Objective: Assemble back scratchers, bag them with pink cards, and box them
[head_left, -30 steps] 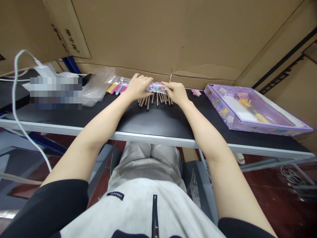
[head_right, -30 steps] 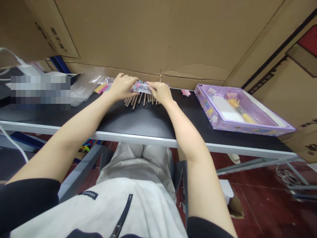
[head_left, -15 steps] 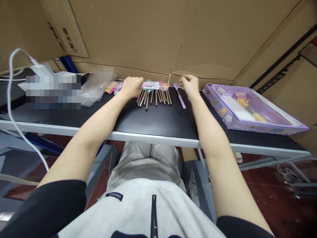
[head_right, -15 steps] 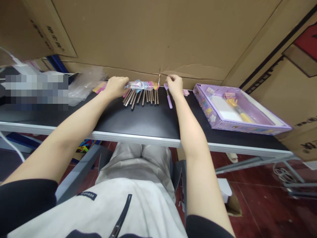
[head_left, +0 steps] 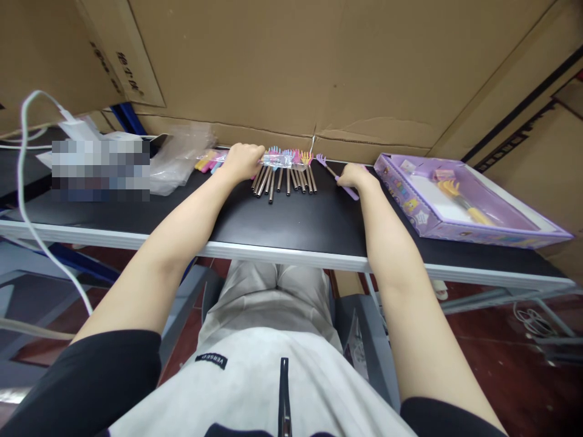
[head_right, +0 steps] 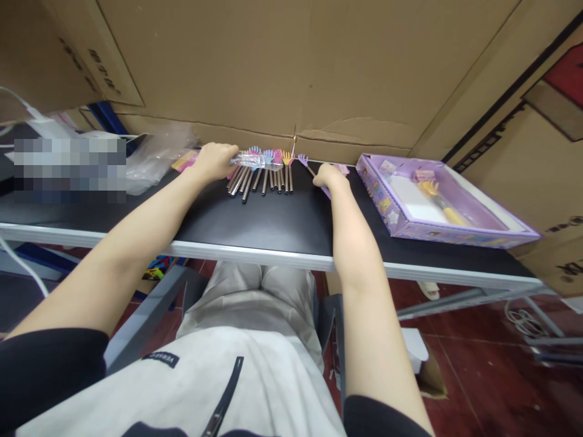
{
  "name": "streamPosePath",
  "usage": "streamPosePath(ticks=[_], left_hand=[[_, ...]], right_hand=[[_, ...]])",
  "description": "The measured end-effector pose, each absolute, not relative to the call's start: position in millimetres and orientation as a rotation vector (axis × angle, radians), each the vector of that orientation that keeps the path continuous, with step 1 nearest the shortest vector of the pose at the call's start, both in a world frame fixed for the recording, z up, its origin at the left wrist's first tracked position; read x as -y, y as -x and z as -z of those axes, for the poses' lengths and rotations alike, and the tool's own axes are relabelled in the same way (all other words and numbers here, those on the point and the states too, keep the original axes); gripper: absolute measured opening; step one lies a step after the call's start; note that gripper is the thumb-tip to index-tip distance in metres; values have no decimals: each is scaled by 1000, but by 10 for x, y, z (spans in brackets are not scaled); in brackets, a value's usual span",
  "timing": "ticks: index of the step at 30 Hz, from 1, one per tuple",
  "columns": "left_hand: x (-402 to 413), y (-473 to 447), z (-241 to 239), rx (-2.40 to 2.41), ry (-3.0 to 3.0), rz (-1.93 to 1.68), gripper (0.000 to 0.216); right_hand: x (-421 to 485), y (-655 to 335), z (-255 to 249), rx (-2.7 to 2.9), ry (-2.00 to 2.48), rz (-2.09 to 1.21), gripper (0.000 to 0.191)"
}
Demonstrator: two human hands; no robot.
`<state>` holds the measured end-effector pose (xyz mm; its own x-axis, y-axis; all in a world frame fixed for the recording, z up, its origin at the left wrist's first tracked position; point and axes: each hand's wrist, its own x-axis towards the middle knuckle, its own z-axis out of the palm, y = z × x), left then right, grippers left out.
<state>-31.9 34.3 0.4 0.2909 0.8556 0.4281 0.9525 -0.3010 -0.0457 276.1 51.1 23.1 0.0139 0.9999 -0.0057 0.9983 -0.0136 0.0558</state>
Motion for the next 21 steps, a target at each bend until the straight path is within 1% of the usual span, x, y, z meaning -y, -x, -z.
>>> streamPosePath(ticks=[2, 5, 9, 14, 18, 21], left_hand=[[-337, 320, -6, 1643, 2264, 421, 32], [-331, 319, -7, 1631, 2261, 360, 35], [-347, 324, 7, 1614, 2270, 375, 32], [-372, 336, 19, 1613, 2257, 347, 32], [-388, 352, 29, 1608, 2254, 345, 34], [-417, 378, 46, 1619, 2252, 352, 34]], right_hand=[[-500, -2787, -229, -2161, -2241, -48, 45], [-492, -2823, -205, -2165, -2305, -2, 48], [-563, -2902, -136, -2190, -2403, 21, 50], [-676, -3010, -180, -2256, -2521, -52, 50], [-584, -3026, -389, -2405, -2458, -58, 46], [-466, -3039, -523, -2570, -2297, -142, 48]])
